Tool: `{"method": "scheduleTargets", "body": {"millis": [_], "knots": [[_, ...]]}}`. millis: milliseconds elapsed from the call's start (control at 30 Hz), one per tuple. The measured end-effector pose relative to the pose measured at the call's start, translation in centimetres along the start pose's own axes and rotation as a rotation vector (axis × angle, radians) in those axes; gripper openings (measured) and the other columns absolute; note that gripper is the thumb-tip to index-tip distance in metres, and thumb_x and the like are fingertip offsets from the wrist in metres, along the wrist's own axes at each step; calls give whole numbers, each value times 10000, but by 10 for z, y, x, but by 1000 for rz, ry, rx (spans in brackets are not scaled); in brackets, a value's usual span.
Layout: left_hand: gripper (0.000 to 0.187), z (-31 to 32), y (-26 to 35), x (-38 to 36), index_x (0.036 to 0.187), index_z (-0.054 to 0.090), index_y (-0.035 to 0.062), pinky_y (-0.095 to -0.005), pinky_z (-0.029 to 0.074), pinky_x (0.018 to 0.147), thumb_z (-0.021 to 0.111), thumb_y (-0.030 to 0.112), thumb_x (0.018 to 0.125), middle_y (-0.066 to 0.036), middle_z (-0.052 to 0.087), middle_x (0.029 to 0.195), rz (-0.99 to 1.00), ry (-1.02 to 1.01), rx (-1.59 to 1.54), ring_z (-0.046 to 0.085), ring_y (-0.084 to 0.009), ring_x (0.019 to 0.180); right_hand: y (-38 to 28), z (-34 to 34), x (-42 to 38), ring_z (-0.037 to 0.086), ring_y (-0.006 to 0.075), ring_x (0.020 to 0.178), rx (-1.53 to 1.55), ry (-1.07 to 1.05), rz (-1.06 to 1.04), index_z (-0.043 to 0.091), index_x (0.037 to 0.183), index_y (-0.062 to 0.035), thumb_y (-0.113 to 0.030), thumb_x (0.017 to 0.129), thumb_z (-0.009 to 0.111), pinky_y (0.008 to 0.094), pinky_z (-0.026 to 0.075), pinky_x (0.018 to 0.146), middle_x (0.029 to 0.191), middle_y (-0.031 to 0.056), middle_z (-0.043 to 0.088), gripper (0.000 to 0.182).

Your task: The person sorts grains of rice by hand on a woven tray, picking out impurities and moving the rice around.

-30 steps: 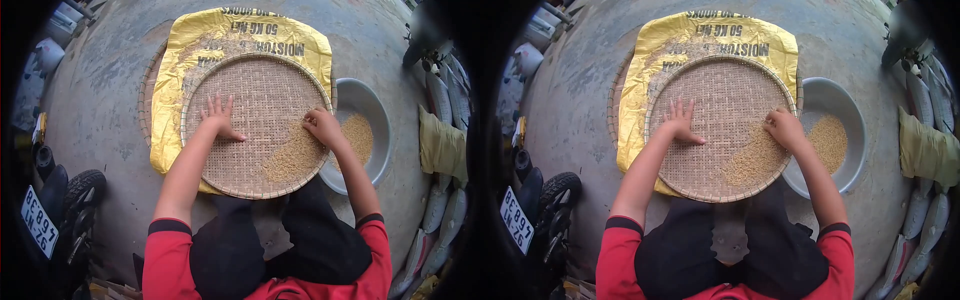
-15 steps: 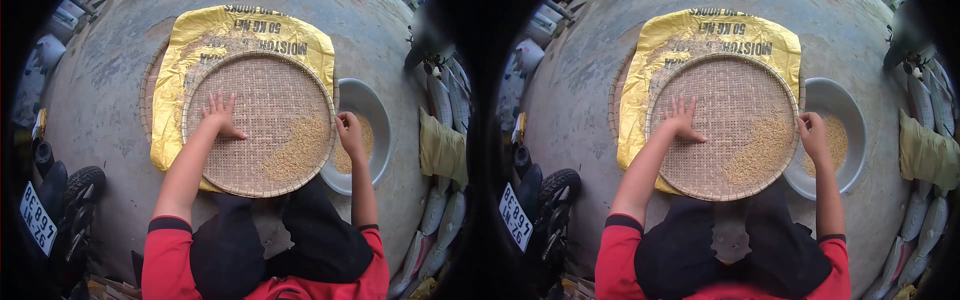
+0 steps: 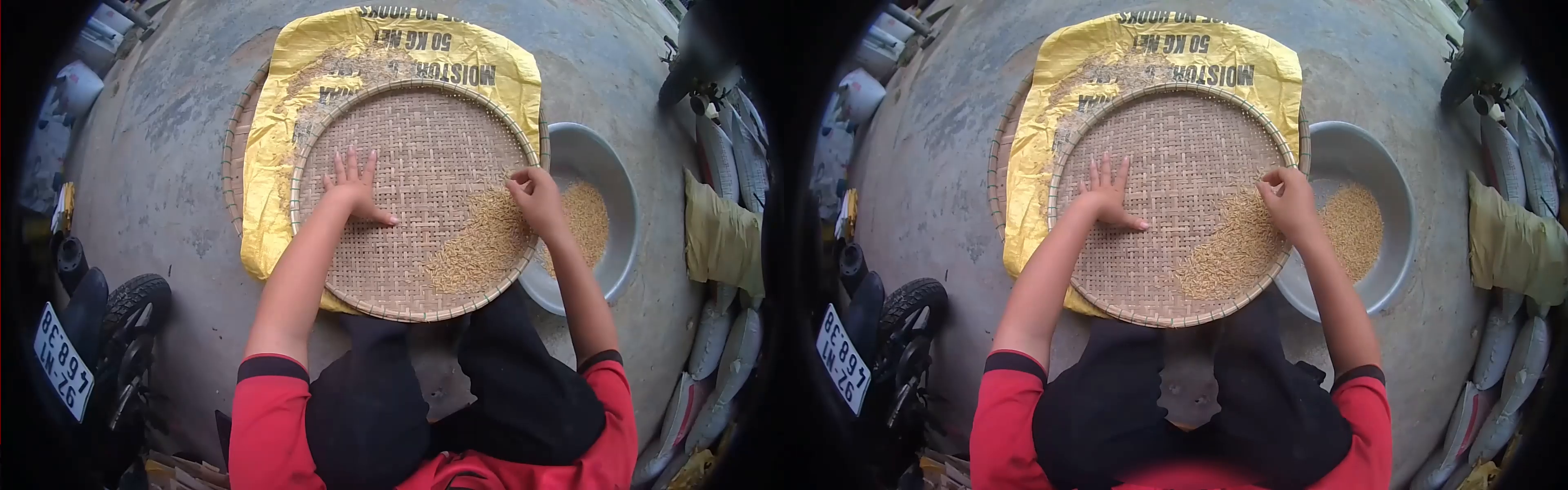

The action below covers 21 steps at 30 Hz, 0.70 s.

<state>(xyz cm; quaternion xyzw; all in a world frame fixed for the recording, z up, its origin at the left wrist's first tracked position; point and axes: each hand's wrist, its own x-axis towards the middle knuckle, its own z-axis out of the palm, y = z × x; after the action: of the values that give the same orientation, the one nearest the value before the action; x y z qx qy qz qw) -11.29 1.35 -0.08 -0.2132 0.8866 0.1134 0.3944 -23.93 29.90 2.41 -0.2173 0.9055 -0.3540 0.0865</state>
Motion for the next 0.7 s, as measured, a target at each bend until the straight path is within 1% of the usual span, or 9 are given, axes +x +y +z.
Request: {"method": "scheduleTargets", "body": {"millis": [67, 100, 167, 300, 367, 600, 667, 700], "knots": [[1420, -1, 1, -2, 1417, -216, 201, -602, 2, 1063, 711, 741, 486, -193, -233, 1470, -3, 3, 0, -234, -387, 1342, 0, 15, 6, 570, 249, 745, -133, -84, -77, 606, 836, -12, -184, 762, 693, 360, 464, 692, 819, 118, 580, 206], [1421, -1, 1, -2, 1417, -216, 200, -601, 3, 1064, 712, 740, 487, -193, -233, 1470, -6, 5, -1, -233, -386, 1342, -1, 19, 6, 570, 249, 745, -132, -84, -76, 606, 836, -12, -184, 762, 693, 360, 464, 692, 819, 118, 580, 206], [1421, -1, 0, -1, 1418, -215, 199, -600, 2, 1064, 712, 740, 487, -193, -232, 1470, -4, -3, -1, -233, -386, 1342, -8, 23, 6, 581, 293, 813, -201, -116, -13, 597, 800, -21, -216, 758, 697, 382, 466, 730, 858, 124, 588, 223], [1418, -1, 0, -1, 1417, -216, 201, -599, -1, 1065, 711, 739, 490, -193, -234, 1470, 4, -6, -8, -233, -387, 1342, -9, 29, 8, 579, 304, 836, -248, -114, -36, 603, 797, -28, -221, 759, 691, 383, 466, 750, 886, 126, 586, 216], [1417, -2, 1, -3, 1418, -216, 202, -598, -1, 1065, 711, 739, 491, -193, -234, 1470, 0, -2, -5, -232, -387, 1343, -7, 31, 10, 579, 318, 856, -305, -167, -29, 605, 801, -33, -198, 766, 679, 396, 466, 756, 917, 133, 583, 184], [1415, 0, -1, 0, 1421, -209, 203, -598, 0, 1064, 708, 744, 488, -191, -232, 1472, 7, 4, -7, -232, -388, 1343, -4, 33, 10, 577, 333, 871, -365, -175, -22, 602, 814, -23, -159, 791, 645, 406, 464, 771, 932, 155, 576, 144], [1417, 0, 0, -1, 1420, -211, 204, -599, 2, 1064, 708, 745, 486, -191, -231, 1472, 1, 2, -1, -232, -388, 1343, -1, 29, 10, 574, 343, 857, -333, -187, -98, 595, 840, -11, -155, 797, 637, 412, 463, 762, 933, 161, 575, 156], [1420, 0, 1, -1, 1419, -213, 204, -600, 3, 1064, 707, 746, 484, -192, -230, 1472, -3, 0, 4, -232, -388, 1343, 0, 26, 10, 574, 343, 857, -332, -186, -97, 595, 840, -11, -155, 797, 637, 412, 463, 762, 933, 161, 575, 156]]}}
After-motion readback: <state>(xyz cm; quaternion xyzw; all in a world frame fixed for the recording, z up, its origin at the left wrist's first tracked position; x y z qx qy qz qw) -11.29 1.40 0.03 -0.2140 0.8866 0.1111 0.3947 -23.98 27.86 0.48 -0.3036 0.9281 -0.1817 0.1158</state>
